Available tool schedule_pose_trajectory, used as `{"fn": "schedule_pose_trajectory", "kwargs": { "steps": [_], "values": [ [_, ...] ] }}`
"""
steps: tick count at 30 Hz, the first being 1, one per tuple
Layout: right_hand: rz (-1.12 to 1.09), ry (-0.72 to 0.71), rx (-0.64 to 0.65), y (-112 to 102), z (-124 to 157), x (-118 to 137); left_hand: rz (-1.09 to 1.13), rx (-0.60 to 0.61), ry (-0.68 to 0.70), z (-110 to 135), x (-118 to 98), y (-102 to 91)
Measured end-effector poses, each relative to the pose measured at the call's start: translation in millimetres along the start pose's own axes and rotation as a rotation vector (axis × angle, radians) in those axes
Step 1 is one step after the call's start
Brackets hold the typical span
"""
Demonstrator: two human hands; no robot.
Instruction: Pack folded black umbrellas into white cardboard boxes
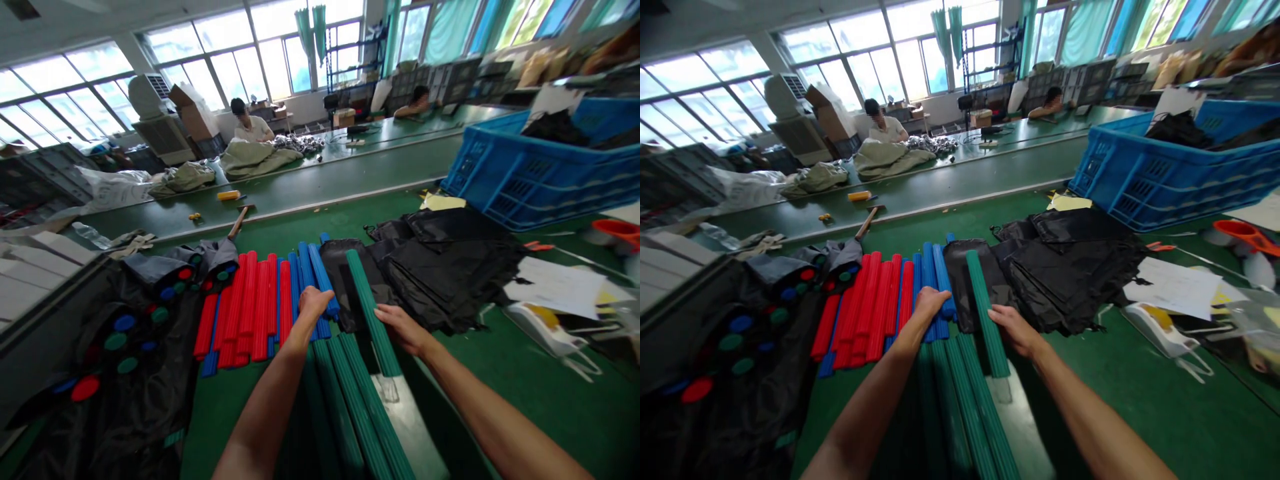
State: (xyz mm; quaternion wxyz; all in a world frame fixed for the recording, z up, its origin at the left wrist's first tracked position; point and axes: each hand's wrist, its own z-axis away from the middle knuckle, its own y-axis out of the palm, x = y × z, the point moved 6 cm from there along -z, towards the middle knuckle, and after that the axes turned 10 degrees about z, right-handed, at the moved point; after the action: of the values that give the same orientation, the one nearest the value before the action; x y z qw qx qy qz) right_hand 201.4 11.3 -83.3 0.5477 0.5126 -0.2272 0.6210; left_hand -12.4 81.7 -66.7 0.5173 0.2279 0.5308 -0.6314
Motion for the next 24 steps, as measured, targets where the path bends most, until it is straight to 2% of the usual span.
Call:
{"fn": "schedule_pose_trajectory", "kwargs": {
  "steps": [4, 7, 9, 10, 12, 13, 14, 17, 18, 21, 24],
  "values": [
    [-0.017, 0.044, -0.055, 18, -58, -12, -0.133, 0.070, 0.062, 46, 15, 2.1],
    [0.004, 0.122, -0.095, 32, -75, -27, -0.278, 0.017, 0.139, 80, 25, 11.4],
    [0.044, 0.168, -0.142, 36, -79, -33, -0.402, -0.014, 0.239, 91, 23, 15.5],
    [0.069, 0.184, -0.169, 37, -79, -34, -0.450, 0.021, 0.297, 92, 20, 17.4],
    [0.120, 0.210, -0.223, 36, -81, -33, -0.488, 0.158, 0.387, 84, 17, 16.3],
    [0.138, 0.220, -0.244, 35, -82, -32, -0.504, 0.177, 0.403, 76, 17, 9.0],
    [0.149, 0.227, -0.261, 34, -83, -31, -0.530, 0.124, 0.389, 65, 18, -3.7],
    [0.129, 0.233, -0.291, 30, -85, -31, -0.627, -0.249, 0.235, 32, 27, -53.2],
    [0.108, 0.231, -0.294, 28, -84, -32, -0.650, -0.330, 0.190, 23, 31, -63.8],
    [0.010, 0.232, -0.279, 19, -77, -36, -0.644, -0.347, 0.130, 4, 41, -71.4],
    [-0.099, 0.270, -0.185, 12, -61, -40, -0.579, -0.321, 0.093, -3, 42, -74.2]
  ]
}}
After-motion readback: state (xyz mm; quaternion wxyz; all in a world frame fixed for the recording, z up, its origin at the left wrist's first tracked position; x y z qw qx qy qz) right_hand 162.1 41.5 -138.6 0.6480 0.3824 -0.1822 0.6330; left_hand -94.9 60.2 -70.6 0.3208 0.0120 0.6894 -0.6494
